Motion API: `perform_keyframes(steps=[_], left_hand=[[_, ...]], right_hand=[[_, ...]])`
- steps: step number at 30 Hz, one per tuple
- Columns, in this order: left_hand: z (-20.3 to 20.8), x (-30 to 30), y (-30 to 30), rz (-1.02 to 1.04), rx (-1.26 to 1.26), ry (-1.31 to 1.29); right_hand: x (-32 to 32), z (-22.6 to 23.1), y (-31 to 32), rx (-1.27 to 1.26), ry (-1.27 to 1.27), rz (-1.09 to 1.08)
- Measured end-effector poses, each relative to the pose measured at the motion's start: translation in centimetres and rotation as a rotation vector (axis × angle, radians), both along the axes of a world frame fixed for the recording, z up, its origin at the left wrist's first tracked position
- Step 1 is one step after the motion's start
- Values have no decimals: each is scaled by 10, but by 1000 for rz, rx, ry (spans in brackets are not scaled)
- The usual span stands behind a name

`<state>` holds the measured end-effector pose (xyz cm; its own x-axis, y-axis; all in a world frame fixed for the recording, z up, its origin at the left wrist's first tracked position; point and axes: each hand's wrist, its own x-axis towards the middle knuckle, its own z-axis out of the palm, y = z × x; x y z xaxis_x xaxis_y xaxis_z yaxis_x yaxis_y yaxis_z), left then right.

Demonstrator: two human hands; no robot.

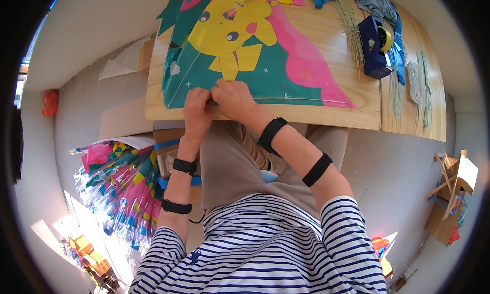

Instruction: Assembling a plastic kite by attaching support rods and securing them with adhesive tape.

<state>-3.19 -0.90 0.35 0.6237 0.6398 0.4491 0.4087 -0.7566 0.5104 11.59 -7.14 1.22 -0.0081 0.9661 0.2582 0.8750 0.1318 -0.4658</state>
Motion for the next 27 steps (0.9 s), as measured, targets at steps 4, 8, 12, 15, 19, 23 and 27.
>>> perform_keyframes(steps=[4, 8, 12, 15, 19, 23, 27], left_hand=[[1, 2, 0, 16, -18, 44], [3, 2, 0, 1, -57, 58], [6, 0, -2, 5, -94, 53], [9, 1, -3, 2, -106, 67], [9, 1, -3, 2, -105, 92], [10, 3, -2, -7, -93, 117], [17, 2, -5, 20, -210, 66]], right_hand=[[0, -8, -4, 3, -92, 2], [19, -5, -22, 30, -172, -3], [58, -1, -55, 37, -230, -23], [85, 2, -81, 27, -243, -75], [101, 3, -98, 20, -239, -136], [104, 3, -106, 30, -147, -213], [145, 4, -137, 115, 162, -534]])
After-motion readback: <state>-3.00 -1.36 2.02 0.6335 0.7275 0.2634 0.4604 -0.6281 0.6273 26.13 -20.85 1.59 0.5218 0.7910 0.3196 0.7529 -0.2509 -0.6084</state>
